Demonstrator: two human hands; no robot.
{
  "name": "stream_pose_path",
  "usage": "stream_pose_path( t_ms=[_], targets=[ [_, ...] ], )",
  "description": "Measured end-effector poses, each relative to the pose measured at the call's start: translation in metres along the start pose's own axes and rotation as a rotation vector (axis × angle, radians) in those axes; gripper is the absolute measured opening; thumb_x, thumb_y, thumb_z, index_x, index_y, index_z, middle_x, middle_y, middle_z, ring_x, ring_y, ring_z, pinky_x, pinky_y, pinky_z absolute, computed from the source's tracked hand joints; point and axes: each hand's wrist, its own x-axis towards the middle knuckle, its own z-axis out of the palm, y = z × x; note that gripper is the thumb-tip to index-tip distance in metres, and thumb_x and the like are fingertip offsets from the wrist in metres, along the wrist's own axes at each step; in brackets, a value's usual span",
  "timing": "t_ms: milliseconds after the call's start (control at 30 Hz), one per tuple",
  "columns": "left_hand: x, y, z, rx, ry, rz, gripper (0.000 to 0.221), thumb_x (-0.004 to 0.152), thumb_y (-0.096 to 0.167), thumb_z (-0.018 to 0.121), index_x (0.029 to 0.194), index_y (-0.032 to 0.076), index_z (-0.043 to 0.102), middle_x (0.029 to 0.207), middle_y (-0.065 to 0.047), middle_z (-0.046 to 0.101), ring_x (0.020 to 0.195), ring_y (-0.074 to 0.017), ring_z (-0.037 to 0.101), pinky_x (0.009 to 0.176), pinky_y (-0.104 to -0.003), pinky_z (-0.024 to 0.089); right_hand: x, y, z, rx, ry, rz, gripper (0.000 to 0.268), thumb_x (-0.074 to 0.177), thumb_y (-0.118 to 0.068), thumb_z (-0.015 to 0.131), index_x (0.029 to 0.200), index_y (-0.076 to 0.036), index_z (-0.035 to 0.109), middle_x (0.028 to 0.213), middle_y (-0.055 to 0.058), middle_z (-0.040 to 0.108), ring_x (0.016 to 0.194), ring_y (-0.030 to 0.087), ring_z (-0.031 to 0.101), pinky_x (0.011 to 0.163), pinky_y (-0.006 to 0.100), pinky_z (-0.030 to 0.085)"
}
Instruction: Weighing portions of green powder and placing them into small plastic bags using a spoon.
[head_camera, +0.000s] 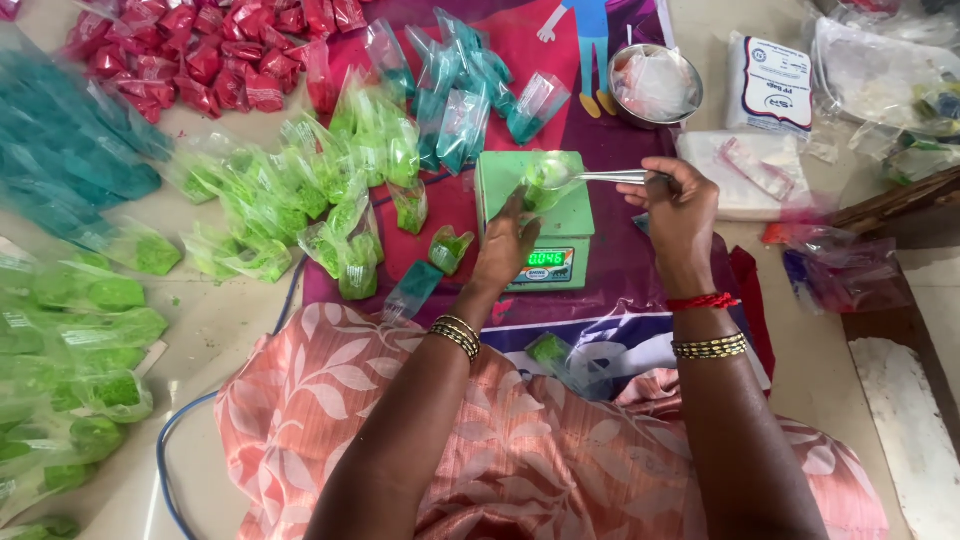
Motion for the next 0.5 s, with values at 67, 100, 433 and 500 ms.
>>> stream_pose_path(
  t_ms=[67,100,433,500],
  targets=[
    [0.000,0.000,-0.001,0.006,-0.001,-0.011,0.061,0.096,0.012,0.068,0.149,-0.003,0.042,0.119,-0.028,0.070,0.103,-0.0369,0.075,0.084,-0.042,0.061,-0.005,-0.002,-0.006,0.058,0.025,0.040,0.017,0.104,0.003,0.056,0.117,0.009,0.066,0.101,0.018,0.073,0.090,0.024,0.079,0.076,0.028,0.064],
    [0.000,-0.001,-0.002,0.014,0.002,-0.023,0.060,0.096,0.011,0.069,0.149,-0.002,0.044,0.116,-0.027,0.071,0.102,-0.0372,0.075,0.085,-0.043,0.061,-0.007,-0.003,-0.007,0.118,0.045,0.079,0.017,0.103,0.003,0.056,0.115,0.009,0.066,0.100,0.018,0.073,0.089,0.025,0.079,0.076,0.029,0.064],
    [0.006,0.004,-0.103,0.398,0.123,-0.014,0.016,0.088,0.007,0.070,0.104,0.005,0.072,0.107,-0.020,0.074,0.095,-0.0384,0.074,0.086,-0.046,0.060,-0.053,-0.040,-0.019,0.353,0.105,0.075,0.014,0.105,0.003,0.057,0.114,0.007,0.067,0.101,0.014,0.071,0.094,0.027,0.078,0.082,0.032,0.066],
    [-0.003,-0.003,-0.120,0.489,0.011,-0.207,0.007,0.087,0.011,0.070,0.090,0.010,0.076,0.101,-0.018,0.075,0.091,-0.0373,0.074,0.082,-0.047,0.060,-0.063,-0.042,-0.013,0.403,0.075,0.101,0.013,0.104,0.003,0.059,0.114,0.004,0.068,0.101,0.017,0.073,0.092,0.026,0.078,0.084,0.033,0.067]
  ],
)
